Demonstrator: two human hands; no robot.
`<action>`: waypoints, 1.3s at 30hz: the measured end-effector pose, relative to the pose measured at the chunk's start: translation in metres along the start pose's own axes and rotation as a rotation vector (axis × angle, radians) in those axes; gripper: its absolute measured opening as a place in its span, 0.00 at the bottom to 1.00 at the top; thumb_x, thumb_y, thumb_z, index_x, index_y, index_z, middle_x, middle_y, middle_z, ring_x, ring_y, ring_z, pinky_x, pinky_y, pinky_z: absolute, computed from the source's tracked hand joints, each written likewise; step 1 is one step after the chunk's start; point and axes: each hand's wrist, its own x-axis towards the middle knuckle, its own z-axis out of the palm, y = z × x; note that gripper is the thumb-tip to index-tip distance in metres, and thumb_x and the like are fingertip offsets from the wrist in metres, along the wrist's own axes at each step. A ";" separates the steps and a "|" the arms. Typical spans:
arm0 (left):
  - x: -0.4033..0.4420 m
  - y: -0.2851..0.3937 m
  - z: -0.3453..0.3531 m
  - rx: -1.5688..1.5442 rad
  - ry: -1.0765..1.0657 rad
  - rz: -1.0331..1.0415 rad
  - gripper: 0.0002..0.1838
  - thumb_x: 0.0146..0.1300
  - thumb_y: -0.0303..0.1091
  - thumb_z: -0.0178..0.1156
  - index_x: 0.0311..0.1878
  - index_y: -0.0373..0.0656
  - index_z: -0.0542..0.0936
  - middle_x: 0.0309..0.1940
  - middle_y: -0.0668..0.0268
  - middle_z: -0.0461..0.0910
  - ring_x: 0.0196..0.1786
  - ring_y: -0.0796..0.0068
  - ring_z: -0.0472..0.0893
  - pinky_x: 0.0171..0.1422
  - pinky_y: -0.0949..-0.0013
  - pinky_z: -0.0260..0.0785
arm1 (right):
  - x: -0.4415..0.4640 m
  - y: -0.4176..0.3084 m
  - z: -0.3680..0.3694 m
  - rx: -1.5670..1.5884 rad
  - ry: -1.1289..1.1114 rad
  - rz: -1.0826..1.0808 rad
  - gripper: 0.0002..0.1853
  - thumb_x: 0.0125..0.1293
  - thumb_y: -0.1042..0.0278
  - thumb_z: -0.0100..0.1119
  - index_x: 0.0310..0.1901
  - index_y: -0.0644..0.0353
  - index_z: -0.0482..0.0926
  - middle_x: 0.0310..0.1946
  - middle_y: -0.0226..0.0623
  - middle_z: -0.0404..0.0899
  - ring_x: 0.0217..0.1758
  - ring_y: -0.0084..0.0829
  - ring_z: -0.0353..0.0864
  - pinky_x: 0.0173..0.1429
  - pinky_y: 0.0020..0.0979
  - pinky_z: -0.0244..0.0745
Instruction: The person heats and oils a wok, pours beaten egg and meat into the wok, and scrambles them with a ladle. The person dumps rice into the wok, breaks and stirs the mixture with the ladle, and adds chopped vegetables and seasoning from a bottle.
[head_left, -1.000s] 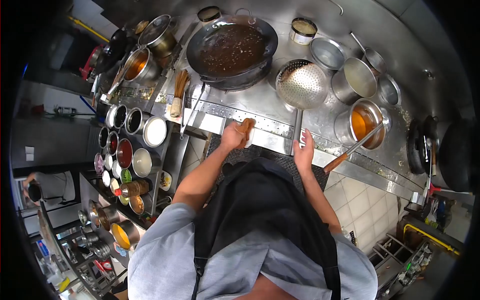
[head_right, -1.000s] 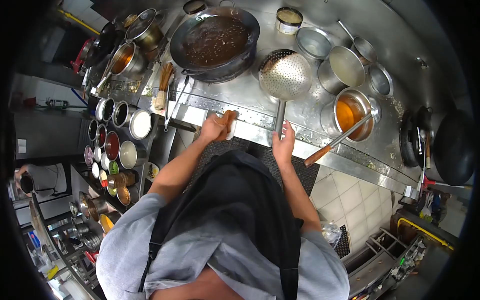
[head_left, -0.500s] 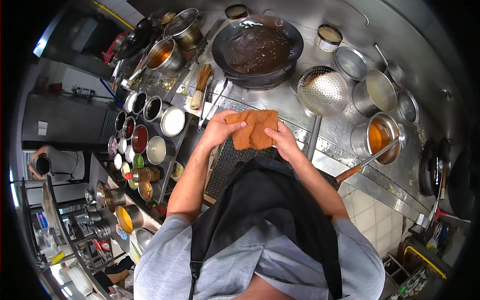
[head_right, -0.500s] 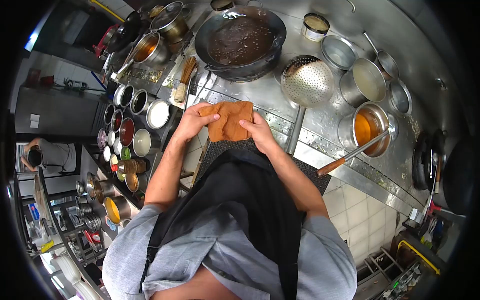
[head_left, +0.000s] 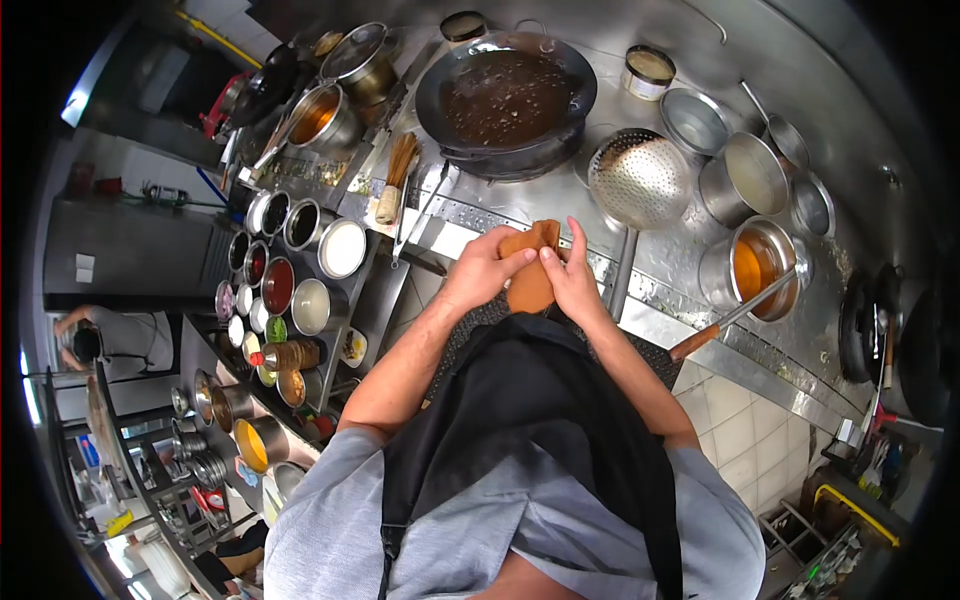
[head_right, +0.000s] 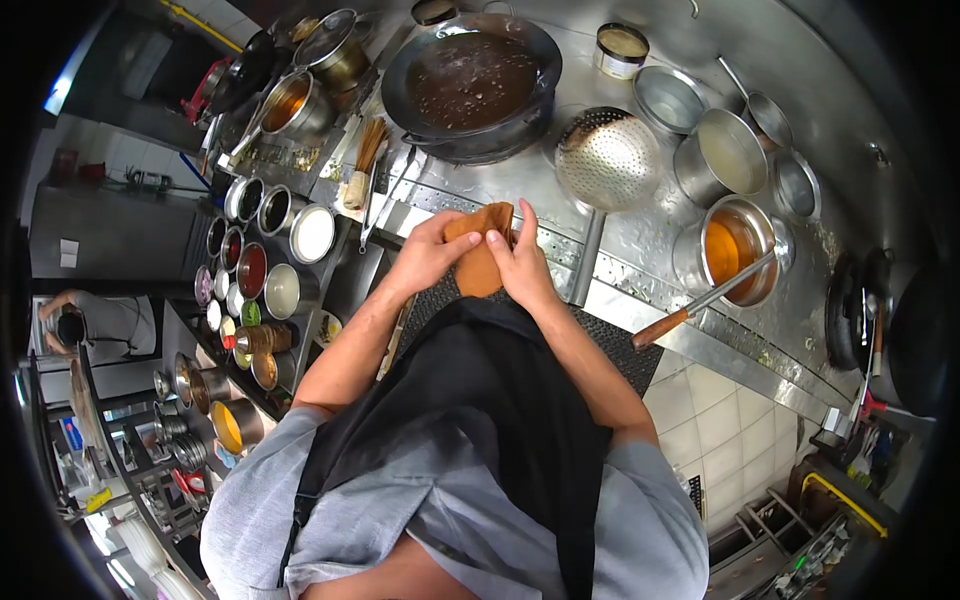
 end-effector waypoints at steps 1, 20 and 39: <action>0.005 0.002 0.009 0.003 -0.039 0.022 0.15 0.70 0.38 0.65 0.53 0.38 0.80 0.40 0.67 0.83 0.43 0.81 0.79 0.49 0.71 0.74 | -0.001 0.012 -0.003 0.037 -0.007 -0.057 0.30 0.77 0.58 0.52 0.73 0.61 0.56 0.56 0.54 0.79 0.59 0.40 0.80 0.62 0.37 0.73; 0.075 0.040 0.308 -0.120 -0.970 -0.303 0.38 0.66 0.57 0.63 0.70 0.45 0.63 0.56 0.53 0.75 0.50 0.61 0.81 0.43 0.52 0.77 | -0.266 0.041 -0.167 1.239 0.530 -0.215 0.37 0.70 0.36 0.56 0.72 0.50 0.63 0.60 0.42 0.75 0.48 0.35 0.82 0.44 0.33 0.83; 0.083 0.049 -0.070 -0.303 -0.585 0.041 0.17 0.64 0.28 0.59 0.57 0.42 0.76 0.23 0.74 0.73 0.19 0.86 0.68 0.20 0.75 0.62 | -0.015 0.044 0.014 1.200 0.057 0.216 0.39 0.68 0.24 0.45 0.64 0.50 0.73 0.44 0.38 0.83 0.35 0.28 0.83 0.25 0.29 0.75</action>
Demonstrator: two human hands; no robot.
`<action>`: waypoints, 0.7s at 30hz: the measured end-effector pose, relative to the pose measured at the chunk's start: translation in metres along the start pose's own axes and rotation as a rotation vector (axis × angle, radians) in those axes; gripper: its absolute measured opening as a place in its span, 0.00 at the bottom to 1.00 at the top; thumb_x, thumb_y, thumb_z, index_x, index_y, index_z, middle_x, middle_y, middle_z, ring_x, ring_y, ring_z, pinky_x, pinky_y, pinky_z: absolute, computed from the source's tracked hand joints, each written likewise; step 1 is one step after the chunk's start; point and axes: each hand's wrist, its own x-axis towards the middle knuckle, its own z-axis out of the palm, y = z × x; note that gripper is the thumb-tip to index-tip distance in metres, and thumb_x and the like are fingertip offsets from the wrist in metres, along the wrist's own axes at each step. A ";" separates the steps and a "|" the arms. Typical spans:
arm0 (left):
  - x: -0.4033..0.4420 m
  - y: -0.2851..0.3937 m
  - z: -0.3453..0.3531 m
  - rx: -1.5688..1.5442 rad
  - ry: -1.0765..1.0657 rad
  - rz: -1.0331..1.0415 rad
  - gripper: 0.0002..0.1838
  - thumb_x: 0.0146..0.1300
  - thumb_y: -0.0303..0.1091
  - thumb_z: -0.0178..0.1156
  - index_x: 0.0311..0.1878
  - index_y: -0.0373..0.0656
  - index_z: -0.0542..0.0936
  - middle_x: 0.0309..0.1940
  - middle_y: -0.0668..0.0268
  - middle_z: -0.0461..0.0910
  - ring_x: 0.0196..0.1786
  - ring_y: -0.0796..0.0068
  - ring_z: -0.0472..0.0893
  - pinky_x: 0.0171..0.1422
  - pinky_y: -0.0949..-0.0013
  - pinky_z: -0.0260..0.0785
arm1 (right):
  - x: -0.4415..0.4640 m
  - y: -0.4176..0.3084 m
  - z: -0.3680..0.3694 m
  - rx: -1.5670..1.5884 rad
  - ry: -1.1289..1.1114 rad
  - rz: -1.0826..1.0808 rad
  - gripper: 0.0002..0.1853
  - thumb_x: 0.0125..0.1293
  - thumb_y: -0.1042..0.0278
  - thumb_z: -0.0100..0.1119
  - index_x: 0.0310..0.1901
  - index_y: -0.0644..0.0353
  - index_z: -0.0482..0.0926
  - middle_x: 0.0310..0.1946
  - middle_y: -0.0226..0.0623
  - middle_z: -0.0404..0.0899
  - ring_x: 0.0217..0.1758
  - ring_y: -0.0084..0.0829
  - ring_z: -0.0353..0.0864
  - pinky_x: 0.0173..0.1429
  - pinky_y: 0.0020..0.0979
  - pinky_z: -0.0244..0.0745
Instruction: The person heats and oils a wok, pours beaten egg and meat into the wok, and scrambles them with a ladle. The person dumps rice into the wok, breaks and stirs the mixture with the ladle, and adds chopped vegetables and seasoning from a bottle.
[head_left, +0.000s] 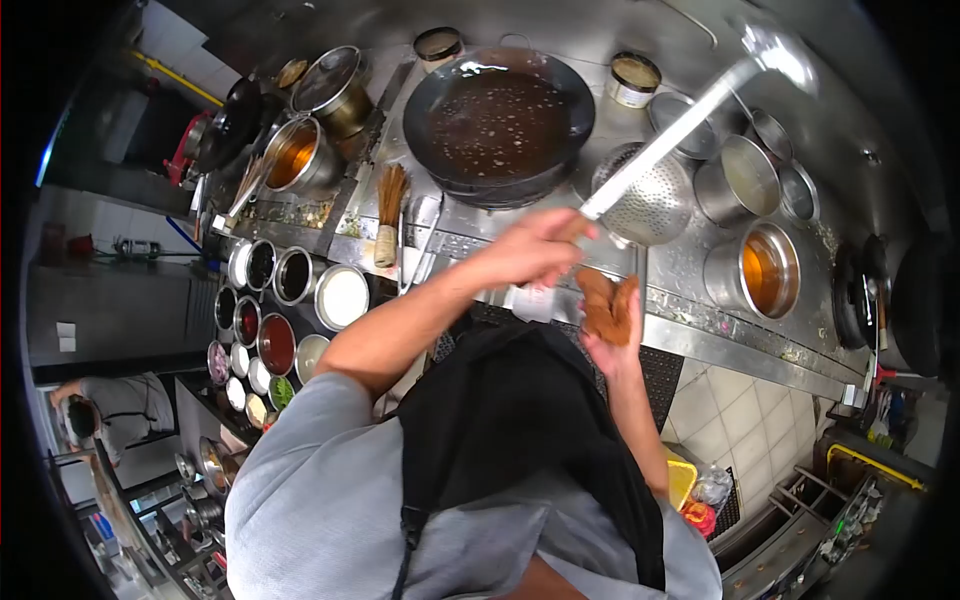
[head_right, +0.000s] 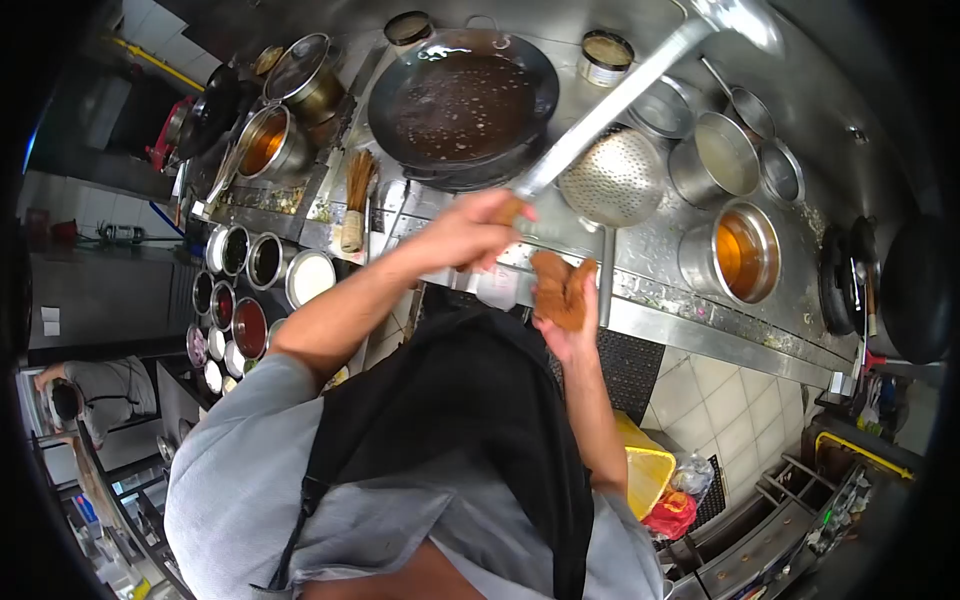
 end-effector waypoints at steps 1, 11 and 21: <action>-0.022 0.002 -0.039 0.087 0.064 -0.008 0.16 0.65 0.31 0.59 0.56 0.42 0.77 0.27 0.73 0.75 0.22 0.87 0.70 0.22 0.76 0.65 | 0.028 0.014 0.012 -0.002 -0.046 0.054 0.40 0.67 0.23 0.46 0.64 0.50 0.73 0.44 0.38 0.83 0.34 0.28 0.83 0.25 0.29 0.75; -0.201 -0.060 -0.304 0.412 0.916 0.009 0.14 0.64 0.30 0.58 0.52 0.39 0.82 0.27 0.71 0.74 0.28 0.82 0.71 0.34 0.73 0.64 | 0.238 0.115 0.126 -0.324 0.174 0.209 0.39 0.66 0.20 0.44 0.56 0.51 0.77 0.43 0.35 0.83 0.41 0.31 0.83 0.32 0.34 0.77; -0.157 -0.037 -0.373 0.303 0.858 0.038 0.16 0.63 0.32 0.59 0.52 0.38 0.82 0.22 0.72 0.71 0.22 0.85 0.68 0.28 0.73 0.61 | 0.282 0.126 0.166 -0.205 0.482 0.211 0.32 0.65 0.33 0.62 0.60 0.49 0.72 0.53 0.39 0.80 0.56 0.46 0.82 0.52 0.53 0.80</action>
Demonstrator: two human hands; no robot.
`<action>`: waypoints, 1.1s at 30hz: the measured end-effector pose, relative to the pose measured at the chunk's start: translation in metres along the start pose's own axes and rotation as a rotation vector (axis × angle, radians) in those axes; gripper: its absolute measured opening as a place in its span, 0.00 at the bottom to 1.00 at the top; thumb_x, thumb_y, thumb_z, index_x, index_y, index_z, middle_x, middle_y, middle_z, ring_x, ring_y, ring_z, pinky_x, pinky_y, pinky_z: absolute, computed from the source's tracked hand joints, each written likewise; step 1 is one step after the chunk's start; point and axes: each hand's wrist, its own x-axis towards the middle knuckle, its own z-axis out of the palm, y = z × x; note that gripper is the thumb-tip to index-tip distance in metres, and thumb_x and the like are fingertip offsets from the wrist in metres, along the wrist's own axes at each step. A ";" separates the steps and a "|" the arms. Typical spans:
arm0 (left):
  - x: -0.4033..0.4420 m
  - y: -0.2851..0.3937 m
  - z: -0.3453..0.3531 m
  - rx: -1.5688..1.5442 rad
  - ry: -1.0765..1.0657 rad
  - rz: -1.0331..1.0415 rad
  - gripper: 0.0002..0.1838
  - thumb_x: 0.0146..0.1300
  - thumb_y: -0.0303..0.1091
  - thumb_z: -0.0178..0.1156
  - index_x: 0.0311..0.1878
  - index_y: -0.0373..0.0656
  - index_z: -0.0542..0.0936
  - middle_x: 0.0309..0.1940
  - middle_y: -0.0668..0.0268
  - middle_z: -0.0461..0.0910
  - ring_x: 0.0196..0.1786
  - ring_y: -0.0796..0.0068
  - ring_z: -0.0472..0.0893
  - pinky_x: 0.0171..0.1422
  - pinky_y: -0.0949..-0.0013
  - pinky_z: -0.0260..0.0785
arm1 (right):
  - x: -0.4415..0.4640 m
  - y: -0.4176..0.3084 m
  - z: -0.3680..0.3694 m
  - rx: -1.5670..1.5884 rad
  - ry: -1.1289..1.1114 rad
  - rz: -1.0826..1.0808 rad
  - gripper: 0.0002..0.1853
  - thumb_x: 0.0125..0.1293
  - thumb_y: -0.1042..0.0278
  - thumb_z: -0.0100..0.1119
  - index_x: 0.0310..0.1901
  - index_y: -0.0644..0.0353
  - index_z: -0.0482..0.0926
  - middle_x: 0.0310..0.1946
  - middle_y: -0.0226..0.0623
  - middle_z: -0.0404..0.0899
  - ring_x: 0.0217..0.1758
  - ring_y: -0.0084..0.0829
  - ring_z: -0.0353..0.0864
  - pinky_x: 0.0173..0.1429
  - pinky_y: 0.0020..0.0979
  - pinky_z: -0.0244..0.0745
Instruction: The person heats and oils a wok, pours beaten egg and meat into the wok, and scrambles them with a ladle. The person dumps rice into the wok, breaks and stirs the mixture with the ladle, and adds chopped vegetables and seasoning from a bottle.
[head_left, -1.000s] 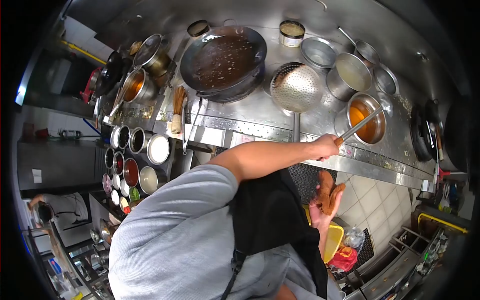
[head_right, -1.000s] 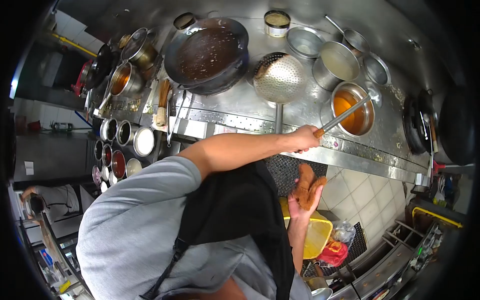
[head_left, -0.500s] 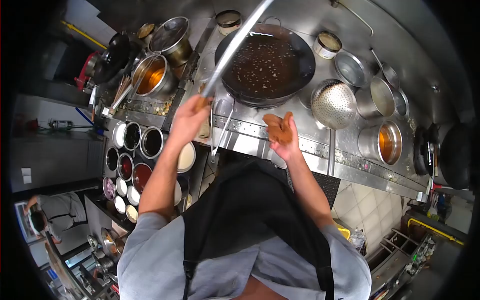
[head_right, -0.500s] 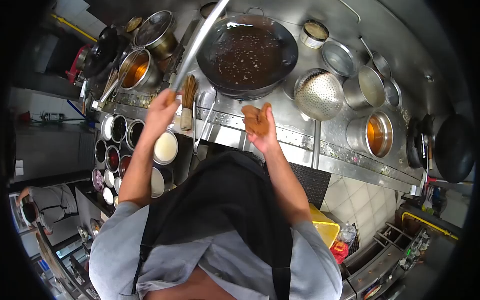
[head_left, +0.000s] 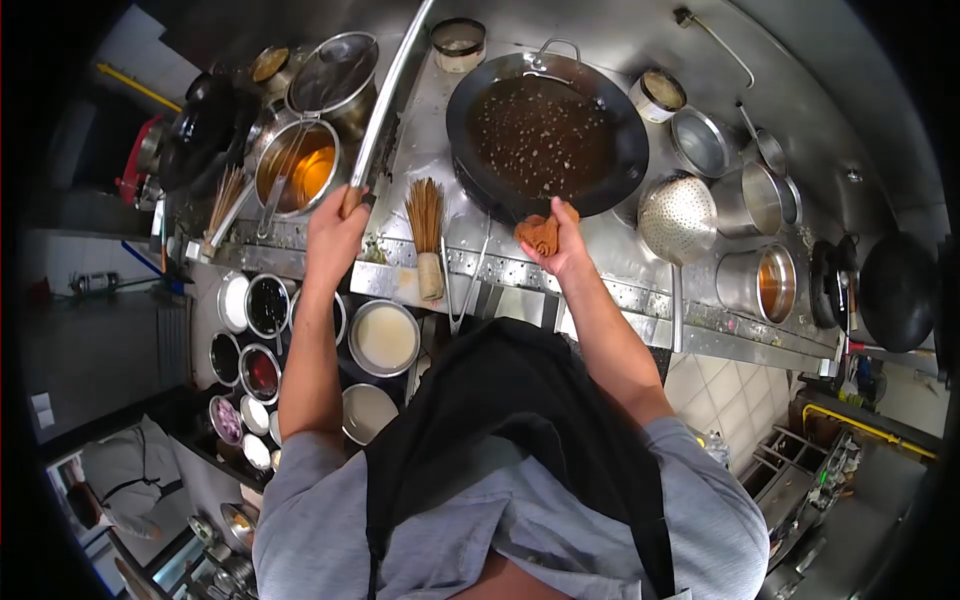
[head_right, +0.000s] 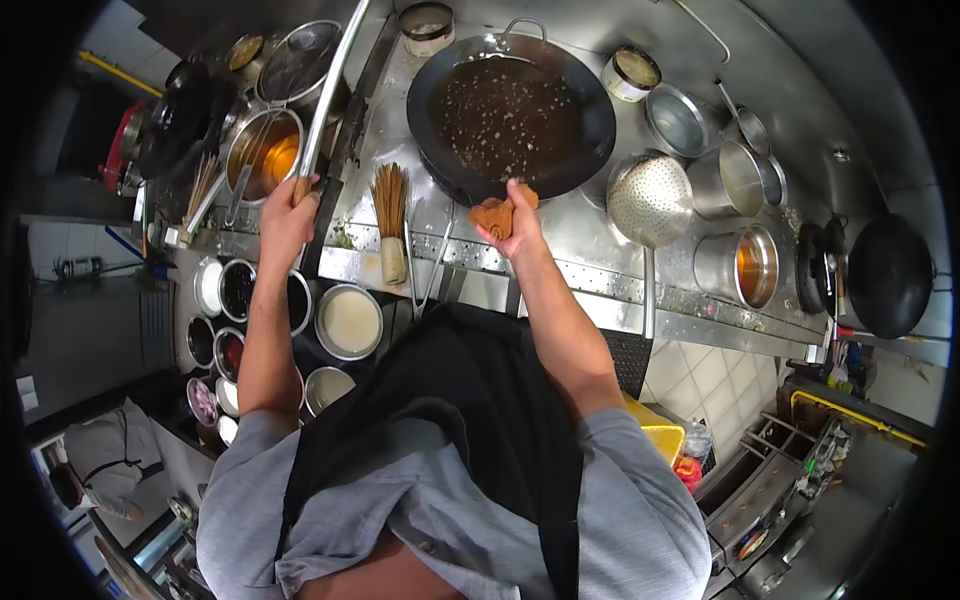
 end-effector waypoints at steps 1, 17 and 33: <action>0.025 -0.003 0.005 0.118 0.034 0.130 0.18 0.61 0.34 0.61 0.53 0.38 0.81 0.26 0.64 0.77 0.28 0.72 0.77 0.36 0.68 0.69 | 0.008 0.001 -0.002 0.022 0.017 0.014 0.26 0.66 0.43 0.63 0.58 0.51 0.73 0.52 0.39 0.81 0.54 0.47 0.83 0.50 0.52 0.81; 0.188 0.116 0.116 0.834 -0.402 0.376 0.20 0.62 0.32 0.59 0.58 0.45 0.78 0.25 0.55 0.80 0.17 0.64 0.78 0.24 0.59 0.71 | 0.036 0.022 -0.022 0.054 -0.078 -0.164 0.13 0.68 0.64 0.49 0.51 0.58 0.73 0.46 0.44 0.83 0.45 0.47 0.85 0.35 0.45 0.81; 0.177 0.165 0.083 0.835 -0.634 0.188 0.18 0.55 0.25 0.56 0.50 0.45 0.79 0.18 0.67 0.72 0.14 0.76 0.70 0.14 0.66 0.64 | -0.035 0.040 -0.003 0.133 -0.067 -0.322 0.14 0.67 0.70 0.47 0.53 0.61 0.68 0.41 0.49 0.81 0.36 0.47 0.85 0.25 0.44 0.77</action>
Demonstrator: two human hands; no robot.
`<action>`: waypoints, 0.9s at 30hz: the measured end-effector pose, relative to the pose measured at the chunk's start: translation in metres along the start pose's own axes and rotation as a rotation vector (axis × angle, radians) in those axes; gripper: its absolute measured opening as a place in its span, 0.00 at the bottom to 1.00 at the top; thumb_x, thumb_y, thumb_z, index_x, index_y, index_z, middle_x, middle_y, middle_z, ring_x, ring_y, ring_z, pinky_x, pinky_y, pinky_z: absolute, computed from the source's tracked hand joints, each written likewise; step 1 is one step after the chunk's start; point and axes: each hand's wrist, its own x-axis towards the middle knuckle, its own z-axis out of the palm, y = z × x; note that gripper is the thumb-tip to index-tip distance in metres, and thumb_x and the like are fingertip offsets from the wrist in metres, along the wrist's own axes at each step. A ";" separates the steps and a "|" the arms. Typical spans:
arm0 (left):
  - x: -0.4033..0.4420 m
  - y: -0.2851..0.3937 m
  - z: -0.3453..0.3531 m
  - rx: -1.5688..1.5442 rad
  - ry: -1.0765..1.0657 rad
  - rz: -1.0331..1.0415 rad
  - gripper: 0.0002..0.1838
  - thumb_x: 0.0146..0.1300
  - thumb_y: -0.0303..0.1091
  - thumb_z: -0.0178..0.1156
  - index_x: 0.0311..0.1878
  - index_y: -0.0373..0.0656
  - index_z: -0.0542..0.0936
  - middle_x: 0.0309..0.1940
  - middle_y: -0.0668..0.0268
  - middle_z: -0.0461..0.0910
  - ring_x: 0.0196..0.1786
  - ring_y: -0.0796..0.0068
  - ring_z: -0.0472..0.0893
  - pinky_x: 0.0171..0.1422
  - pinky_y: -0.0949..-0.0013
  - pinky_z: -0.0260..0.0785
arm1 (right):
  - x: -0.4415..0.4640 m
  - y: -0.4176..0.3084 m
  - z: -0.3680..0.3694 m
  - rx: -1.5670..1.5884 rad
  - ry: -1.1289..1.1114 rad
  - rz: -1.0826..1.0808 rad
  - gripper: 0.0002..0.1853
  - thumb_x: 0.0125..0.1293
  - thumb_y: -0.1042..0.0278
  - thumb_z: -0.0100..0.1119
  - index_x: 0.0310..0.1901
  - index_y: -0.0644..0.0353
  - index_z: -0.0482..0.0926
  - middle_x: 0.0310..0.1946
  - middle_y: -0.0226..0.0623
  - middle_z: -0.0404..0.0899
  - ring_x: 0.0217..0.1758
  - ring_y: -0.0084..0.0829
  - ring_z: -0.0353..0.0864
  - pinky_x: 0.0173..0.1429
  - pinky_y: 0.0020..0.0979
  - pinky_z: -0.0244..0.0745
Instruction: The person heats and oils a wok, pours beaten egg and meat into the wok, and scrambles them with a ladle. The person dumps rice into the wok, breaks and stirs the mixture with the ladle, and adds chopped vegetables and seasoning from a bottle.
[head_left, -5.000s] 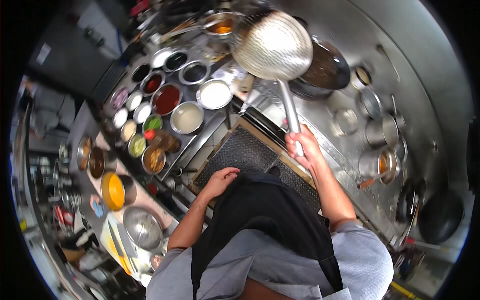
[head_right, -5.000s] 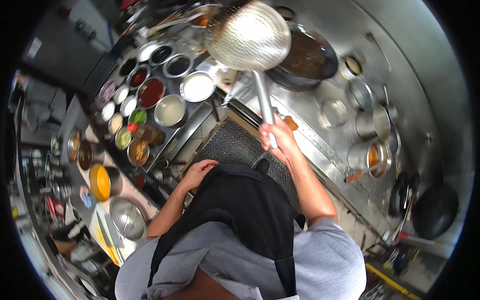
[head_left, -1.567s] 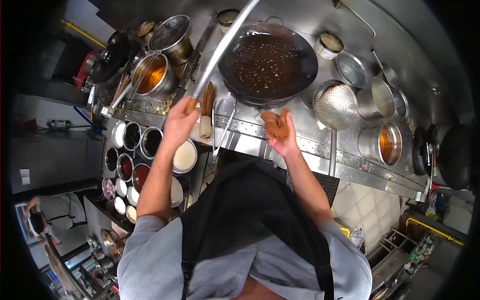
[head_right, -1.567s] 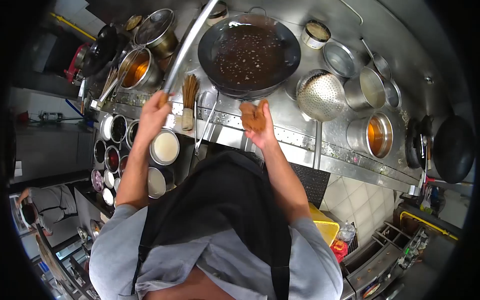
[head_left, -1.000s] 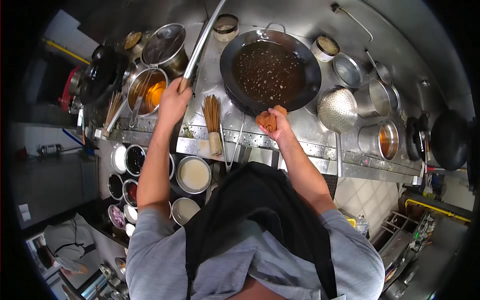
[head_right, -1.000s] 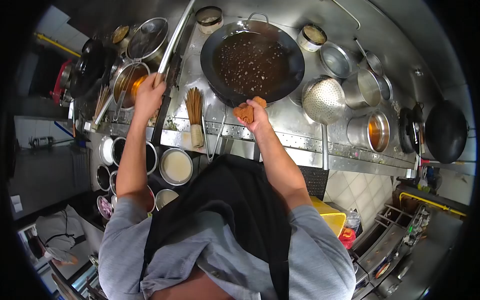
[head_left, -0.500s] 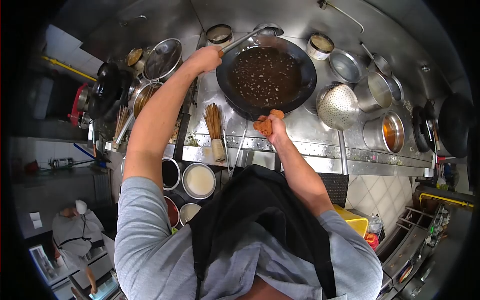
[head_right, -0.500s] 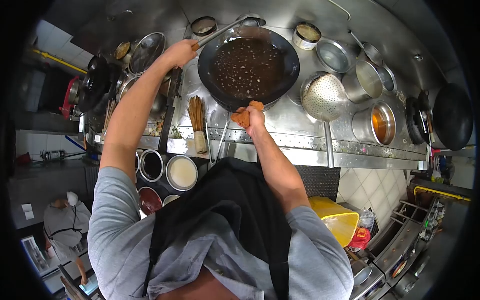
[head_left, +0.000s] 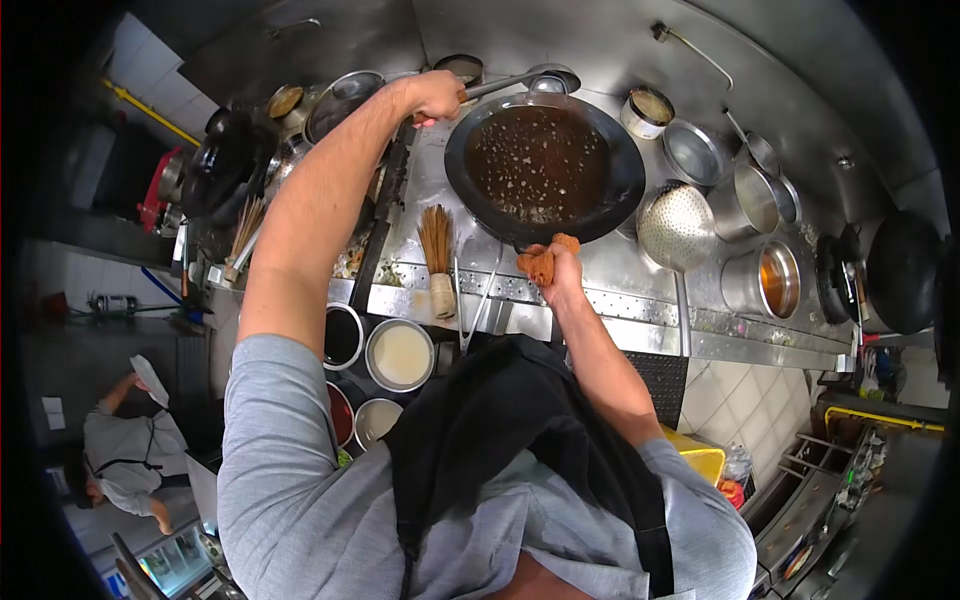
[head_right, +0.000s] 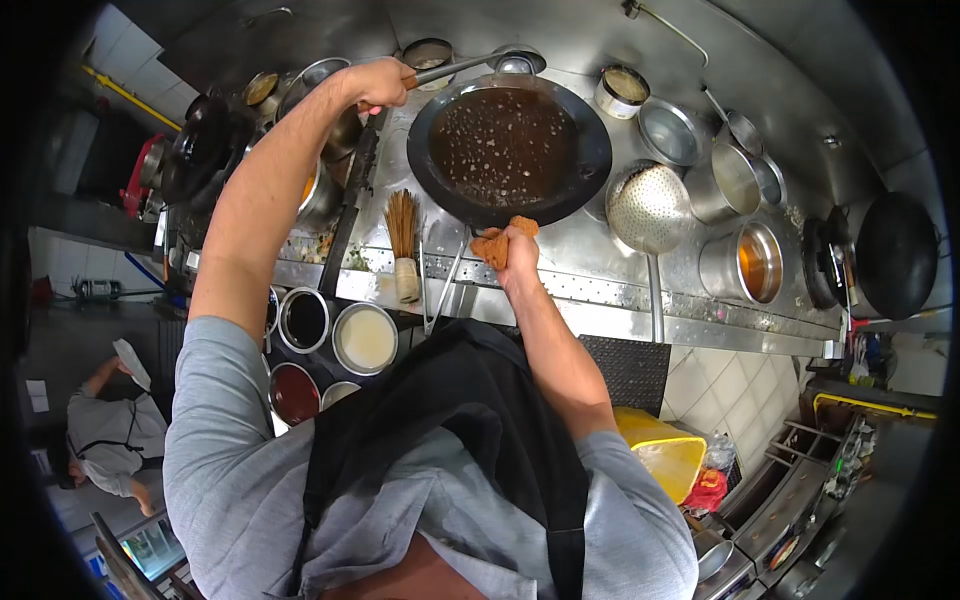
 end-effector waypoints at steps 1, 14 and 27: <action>-0.002 -0.004 -0.003 -0.007 -0.009 0.000 0.16 0.54 0.25 0.56 0.48 0.45 0.78 0.18 0.69 0.71 0.13 0.77 0.69 0.14 0.66 0.64 | -0.004 0.002 0.000 -0.011 -0.007 -0.002 0.15 0.67 0.69 0.46 0.54 0.61 0.67 0.41 0.49 0.81 0.37 0.48 0.84 0.25 0.44 0.76; -0.069 -0.061 -0.043 -0.190 -0.066 -0.064 0.13 0.57 0.25 0.57 0.46 0.45 0.79 0.17 0.73 0.70 0.14 0.82 0.67 0.15 0.71 0.61 | -0.042 0.020 0.030 -0.119 -0.001 -0.018 0.17 0.64 0.69 0.50 0.53 0.63 0.69 0.42 0.48 0.82 0.38 0.46 0.84 0.28 0.42 0.76; -0.119 -0.126 -0.114 -0.225 0.054 -0.128 0.26 0.59 0.26 0.58 0.63 0.47 0.75 0.17 0.76 0.71 0.13 0.87 0.67 0.14 0.76 0.61 | -0.031 0.006 0.135 -0.167 -0.062 -0.055 0.17 0.63 0.69 0.53 0.54 0.60 0.68 0.41 0.46 0.82 0.38 0.45 0.85 0.28 0.43 0.75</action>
